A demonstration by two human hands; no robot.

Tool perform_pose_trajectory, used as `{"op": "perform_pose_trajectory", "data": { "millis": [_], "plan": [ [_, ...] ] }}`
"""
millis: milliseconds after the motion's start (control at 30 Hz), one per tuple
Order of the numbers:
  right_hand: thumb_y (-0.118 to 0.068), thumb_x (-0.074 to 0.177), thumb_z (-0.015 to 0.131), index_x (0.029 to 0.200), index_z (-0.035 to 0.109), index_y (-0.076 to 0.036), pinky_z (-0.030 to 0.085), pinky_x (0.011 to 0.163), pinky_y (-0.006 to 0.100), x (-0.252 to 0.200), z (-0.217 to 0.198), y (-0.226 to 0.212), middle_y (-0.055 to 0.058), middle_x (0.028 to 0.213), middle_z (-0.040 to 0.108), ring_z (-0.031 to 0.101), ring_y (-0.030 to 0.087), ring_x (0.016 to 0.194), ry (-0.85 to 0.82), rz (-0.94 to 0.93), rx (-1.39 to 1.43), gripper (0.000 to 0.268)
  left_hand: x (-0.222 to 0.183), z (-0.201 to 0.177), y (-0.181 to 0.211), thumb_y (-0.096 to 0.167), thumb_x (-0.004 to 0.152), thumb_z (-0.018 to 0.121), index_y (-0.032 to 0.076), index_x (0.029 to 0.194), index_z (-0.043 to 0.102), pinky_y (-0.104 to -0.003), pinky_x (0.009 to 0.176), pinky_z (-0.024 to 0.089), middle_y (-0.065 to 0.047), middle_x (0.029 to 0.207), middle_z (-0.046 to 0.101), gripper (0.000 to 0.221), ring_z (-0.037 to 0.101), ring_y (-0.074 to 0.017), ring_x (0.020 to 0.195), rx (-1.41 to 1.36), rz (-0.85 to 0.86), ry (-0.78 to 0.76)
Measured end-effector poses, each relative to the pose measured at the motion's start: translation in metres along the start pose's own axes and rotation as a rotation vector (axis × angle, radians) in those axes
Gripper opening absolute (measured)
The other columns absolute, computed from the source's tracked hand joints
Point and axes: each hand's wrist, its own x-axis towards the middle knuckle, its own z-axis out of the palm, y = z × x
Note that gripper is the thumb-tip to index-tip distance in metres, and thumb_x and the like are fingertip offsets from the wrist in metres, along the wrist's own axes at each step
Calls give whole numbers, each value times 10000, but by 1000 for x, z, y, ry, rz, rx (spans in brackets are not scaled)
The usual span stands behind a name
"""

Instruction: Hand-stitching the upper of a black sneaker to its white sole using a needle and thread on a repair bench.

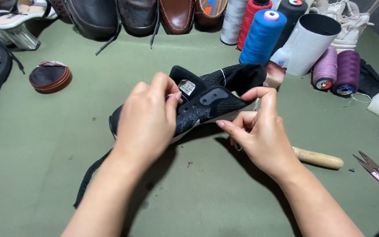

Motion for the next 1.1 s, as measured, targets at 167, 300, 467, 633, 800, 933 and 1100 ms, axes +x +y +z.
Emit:
{"op": "perform_pose_trajectory", "data": {
  "millis": [167,300,467,633,800,933,1100],
  "plan": [
    [-193,885,814,1092,381,-160,485,620,265,-2,-2,2,6,558,682,599,118,490,-31,23,-86,480,-5,12,-3,131,989,610,84,975,553,-493,762,473,-87,821,607,75,535,-316,797,57,70,63],
    [-263,876,830,906,620,-184,498,685,217,-1,0,5,-38,551,745,640,68,490,-121,19,-224,226,-9,24,-10,131,976,617,85,959,570,-467,744,471,-68,754,584,68,518,-285,822,87,125,84],
    [-276,884,788,966,758,-214,550,658,260,-1,0,7,-19,595,775,699,138,543,-136,38,-283,108,-8,15,-17,228,994,618,145,1008,583,-463,766,498,-68,841,646,91,590,-316,886,-97,7,-33],
    [-306,918,733,948,797,-215,572,687,297,0,4,17,5,616,787,737,212,632,-136,-5,-334,115,-4,6,-23,270,968,664,174,999,662,-449,825,528,-115,809,747,101,674,-354,901,-288,-194,-106],
    [-293,924,724,918,807,-199,567,698,308,-1,7,22,19,593,762,701,204,624,-133,38,-278,126,1,3,-34,289,910,700,238,980,724,-346,816,541,20,813,799,90,694,-188,798,-399,-354,-202],
    [-290,921,729,921,822,-198,555,698,308,0,5,21,45,575,742,666,198,620,-145,63,-226,131,2,-6,-33,316,932,667,246,995,733,-321,835,528,37,837,808,115,667,-143,806,-446,-411,-246],
    [-252,896,763,916,838,-139,498,639,292,1,2,28,65,518,668,557,167,579,-168,70,-111,138,-5,-10,-32,280,999,642,118,1072,701,-231,795,491,-24,840,780,187,600,-99,821,-819,-478,-211]
  ]
}}
